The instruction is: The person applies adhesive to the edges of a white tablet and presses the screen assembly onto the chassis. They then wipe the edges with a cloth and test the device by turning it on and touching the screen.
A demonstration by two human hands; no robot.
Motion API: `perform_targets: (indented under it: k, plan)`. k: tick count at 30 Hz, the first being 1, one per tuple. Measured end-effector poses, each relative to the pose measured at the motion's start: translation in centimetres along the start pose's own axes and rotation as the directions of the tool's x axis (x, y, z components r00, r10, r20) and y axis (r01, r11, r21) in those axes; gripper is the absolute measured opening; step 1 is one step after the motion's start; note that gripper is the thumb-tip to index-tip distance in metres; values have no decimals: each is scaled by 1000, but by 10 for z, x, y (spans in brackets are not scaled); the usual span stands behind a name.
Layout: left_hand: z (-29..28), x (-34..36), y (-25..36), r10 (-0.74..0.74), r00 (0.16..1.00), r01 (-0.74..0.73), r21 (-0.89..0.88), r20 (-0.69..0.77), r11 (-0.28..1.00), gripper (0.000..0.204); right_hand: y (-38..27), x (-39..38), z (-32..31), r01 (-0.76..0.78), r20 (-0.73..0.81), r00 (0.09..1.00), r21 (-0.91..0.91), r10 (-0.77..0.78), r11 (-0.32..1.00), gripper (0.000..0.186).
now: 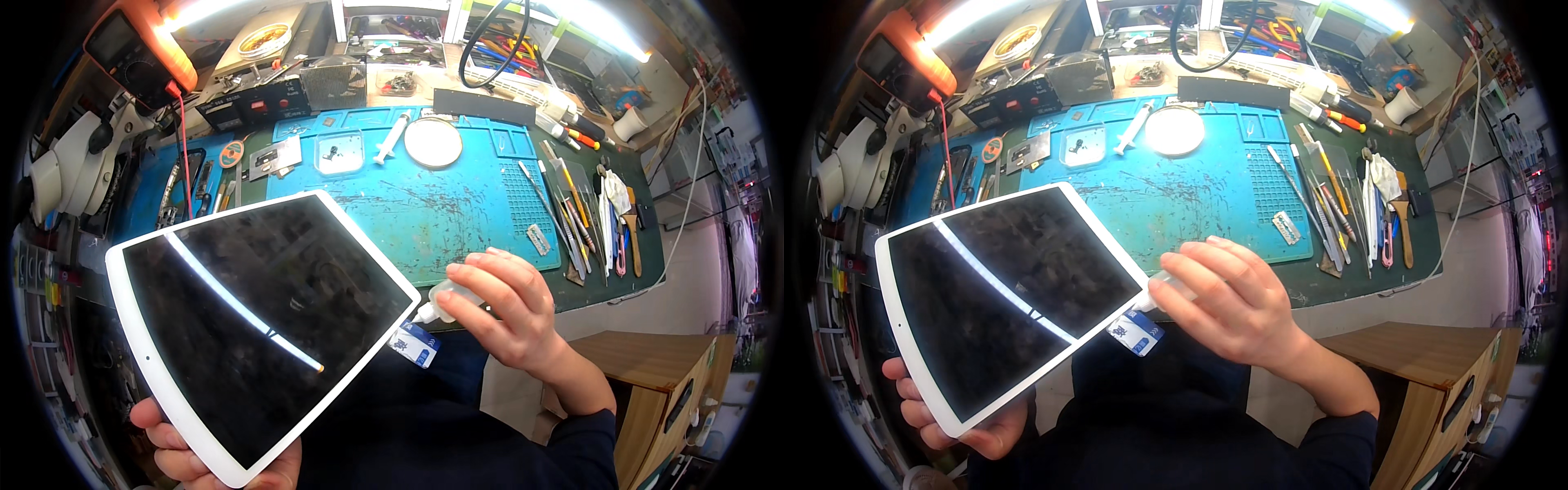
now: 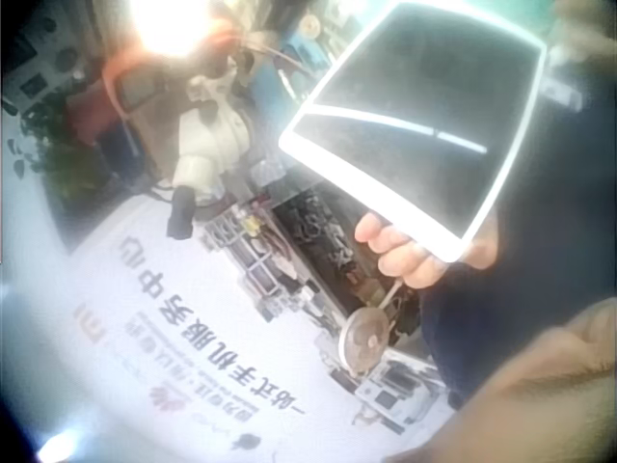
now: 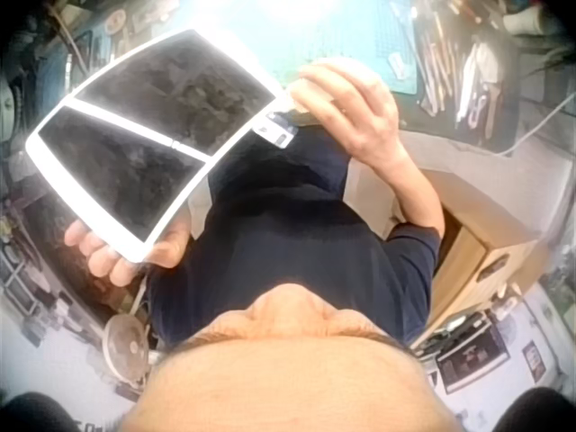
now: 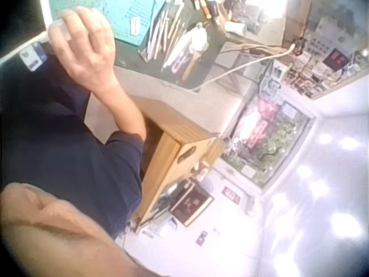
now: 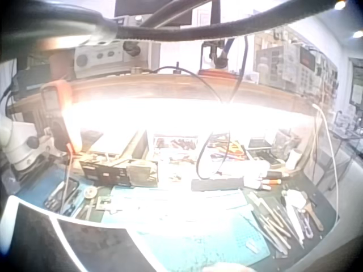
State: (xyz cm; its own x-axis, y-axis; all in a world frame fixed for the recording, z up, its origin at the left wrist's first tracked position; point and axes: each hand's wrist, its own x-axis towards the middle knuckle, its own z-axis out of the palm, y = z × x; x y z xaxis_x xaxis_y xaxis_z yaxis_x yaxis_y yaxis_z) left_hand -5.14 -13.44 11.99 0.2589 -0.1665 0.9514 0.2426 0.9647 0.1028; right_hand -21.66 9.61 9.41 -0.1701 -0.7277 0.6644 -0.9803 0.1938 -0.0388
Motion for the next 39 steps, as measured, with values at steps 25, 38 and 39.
perform_targets:
  k: [25, 38, 39]
  plan:
    - [51, 45, 4, 122, 864, -108, -56, 489, 993, 27, -30, -12, 9, -249, -111, 932, 497, 345, 832, 37]
    - [65, 41, 9, 105, 902, -100, -34, 420, 994, 30, -34, -13, 32, -188, -273, 892, 499, 360, 846, 25]
    - [66, 41, 10, 99, 904, -94, -33, 417, 995, 31, -34, -14, 33, -189, -271, 892, 502, 361, 844, 26]
